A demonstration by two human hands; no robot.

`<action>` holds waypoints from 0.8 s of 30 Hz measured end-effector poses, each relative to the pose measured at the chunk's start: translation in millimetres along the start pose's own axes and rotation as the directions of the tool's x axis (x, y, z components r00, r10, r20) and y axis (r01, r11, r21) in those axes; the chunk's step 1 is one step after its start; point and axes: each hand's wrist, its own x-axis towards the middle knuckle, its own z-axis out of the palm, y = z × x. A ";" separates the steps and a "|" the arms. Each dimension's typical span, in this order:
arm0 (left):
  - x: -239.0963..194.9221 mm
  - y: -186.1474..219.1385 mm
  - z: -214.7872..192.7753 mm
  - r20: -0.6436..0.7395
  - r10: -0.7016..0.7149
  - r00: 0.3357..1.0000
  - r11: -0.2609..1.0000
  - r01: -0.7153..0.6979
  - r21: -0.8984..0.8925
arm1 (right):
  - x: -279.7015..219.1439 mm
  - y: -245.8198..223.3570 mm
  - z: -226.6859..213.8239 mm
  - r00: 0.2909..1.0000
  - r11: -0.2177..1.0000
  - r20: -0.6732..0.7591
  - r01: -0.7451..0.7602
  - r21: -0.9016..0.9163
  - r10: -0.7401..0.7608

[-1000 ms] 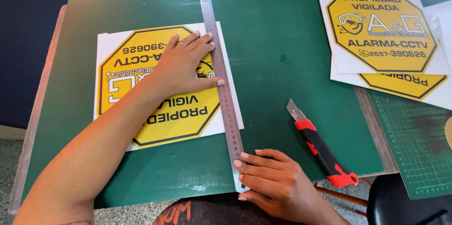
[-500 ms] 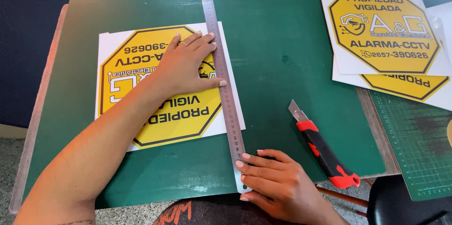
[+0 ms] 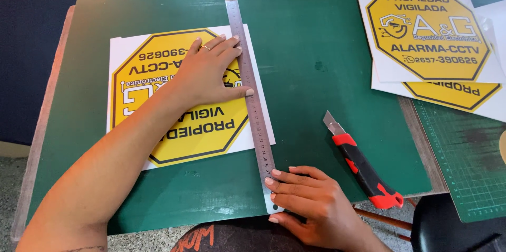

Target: Cutting out printed security signs from a sheet using a metal ruler and a utility knife

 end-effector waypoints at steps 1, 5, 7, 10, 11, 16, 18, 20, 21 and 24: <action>-0.9 4.2 -4.6 -0.001 0.000 1.000 1.000 0.000 0.001 | 0.4 -0.8 -0.1 1.000 1.000 -0.001 0.001 -0.001 -0.001; -1.6 19.1 -18.3 0.194 -0.068 0.979 0.998 0.067 0.013 | 2.0 -2.6 -1.3 1.000 1.000 -0.002 -0.024 0.004 0.024; -0.9 24.6 -21.8 0.273 -0.089 0.958 0.996 0.086 0.023 | 1.7 -2.3 -0.9 1.000 1.000 0.007 -0.026 0.008 0.026; 4.1 29.0 -23.7 0.340 -0.119 0.933 0.992 0.101 0.069 | 0.2 0.8 -3.4 1.000 1.000 0.001 -0.025 -0.003 0.025; 6.7 28.9 -21.6 0.348 -0.111 0.931 0.991 0.078 0.109 | -1.1 1.7 -6.6 0.999 1.000 0.050 0.006 0.005 -0.006; 20.2 46.9 -36.9 0.469 -0.166 0.867 0.972 0.064 0.225 | -31.6 1.3 -21.3 0.987 0.975 -0.157 -0.059 -0.213 0.026; 26.7 52.9 -39.5 0.503 -0.187 0.844 0.950 0.026 0.310 | -53.4 4.7 -25.1 0.925 0.859 -0.360 -0.277 -0.429 0.119; 34.7 62.8 -45.1 0.546 -0.225 0.807 0.926 0.003 0.378 | -56.5 1.5 -31.2 0.890 0.774 -0.417 -0.393 -0.496 0.184; 38.6 68.8 -46.9 0.586 -0.264 0.766 0.900 -0.022 0.435 | -59.0 -1.5 -35.0 0.848 0.669 -0.472 -0.498 -0.551 0.243; 41.2 80.2 -56.9 0.648 -0.310 0.696 0.870 -0.068 0.489 | -78.4 9.7 -28.7 0.751 0.471 -0.500 -0.660 -0.586 0.431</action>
